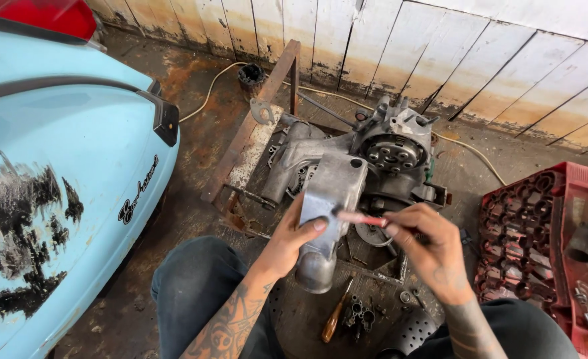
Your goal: Cleaning a motorcycle engine casing using a screwdriver to scrape and a brush to scrub grime
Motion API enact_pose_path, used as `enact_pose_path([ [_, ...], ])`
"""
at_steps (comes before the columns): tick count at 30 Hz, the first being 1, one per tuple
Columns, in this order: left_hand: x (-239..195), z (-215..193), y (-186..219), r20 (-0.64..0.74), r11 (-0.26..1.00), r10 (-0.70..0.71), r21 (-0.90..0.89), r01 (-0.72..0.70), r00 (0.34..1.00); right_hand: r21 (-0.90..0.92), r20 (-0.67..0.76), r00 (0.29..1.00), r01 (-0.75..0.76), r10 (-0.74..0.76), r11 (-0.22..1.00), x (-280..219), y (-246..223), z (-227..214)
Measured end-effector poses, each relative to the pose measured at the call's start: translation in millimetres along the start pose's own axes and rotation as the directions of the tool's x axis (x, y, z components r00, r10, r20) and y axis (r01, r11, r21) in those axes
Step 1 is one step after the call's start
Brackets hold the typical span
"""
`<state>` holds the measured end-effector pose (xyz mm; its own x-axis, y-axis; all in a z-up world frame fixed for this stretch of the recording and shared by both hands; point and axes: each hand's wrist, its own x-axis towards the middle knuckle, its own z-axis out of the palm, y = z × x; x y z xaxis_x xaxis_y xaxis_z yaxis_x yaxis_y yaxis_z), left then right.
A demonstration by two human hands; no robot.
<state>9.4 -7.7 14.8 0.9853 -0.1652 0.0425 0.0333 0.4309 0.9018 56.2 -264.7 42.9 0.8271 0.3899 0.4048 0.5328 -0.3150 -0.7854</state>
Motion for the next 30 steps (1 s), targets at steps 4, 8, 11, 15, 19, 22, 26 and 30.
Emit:
enact_pose_path([
  [4, -10.8, 19.5, 25.7, -0.113, 0.927, 0.134, 0.366, -0.084, 0.985, -0.188, -0.199, 0.979, 0.01, -0.048, 0.982, 6.9, 12.9, -16.5],
  [8, -7.2, 18.5, 27.1, -0.081, 0.73, 0.278, 0.665, -0.155, 0.957, -0.087, -0.158, 0.986, 0.038, -0.051, 0.996, 8.6, 6.4, -13.5],
  [11, -12.5, 17.2, 24.3, -0.083, 0.72, 0.295, 0.674, -0.164, 0.952, -0.108, -0.195, 0.981, -0.006, -0.015, 0.994, 8.0, 14.5, -25.0],
  [15, -13.3, 17.3, 27.0, -0.06, 0.727, 0.313, 0.657, -0.199, 0.948, -0.089, -0.233, 0.972, 0.003, -0.024, 0.996, 3.3, 19.0, -25.6],
  [19, -11.3, 14.8, 21.2, -0.043, 0.699, 0.31, 0.687, -0.197, 0.95, -0.056, -0.239, 0.971, -0.008, -0.005, 0.998, 4.8, 39.9, -25.3],
  [22, -10.5, 18.1, 24.7, -0.002, 0.693, 0.347, 0.675, -0.254, 0.938, -0.118, -0.314, 0.949, -0.078, 0.038, 0.99, 4.2, 31.4, -33.8],
  [26, -7.2, 17.9, 20.8, 0.083, 0.507, 0.459, 0.793, -0.337, 0.885, -0.029, -0.212, 0.976, -0.065, 0.057, 0.997, 1.3, 31.4, -27.3],
  [30, -4.9, 9.8, 9.8, 0.163, 0.333, 0.536, 0.861, -0.385, 0.828, -0.021, -0.26, 0.956, -0.149, 0.138, 0.989, 4.1, 35.9, -48.7],
])
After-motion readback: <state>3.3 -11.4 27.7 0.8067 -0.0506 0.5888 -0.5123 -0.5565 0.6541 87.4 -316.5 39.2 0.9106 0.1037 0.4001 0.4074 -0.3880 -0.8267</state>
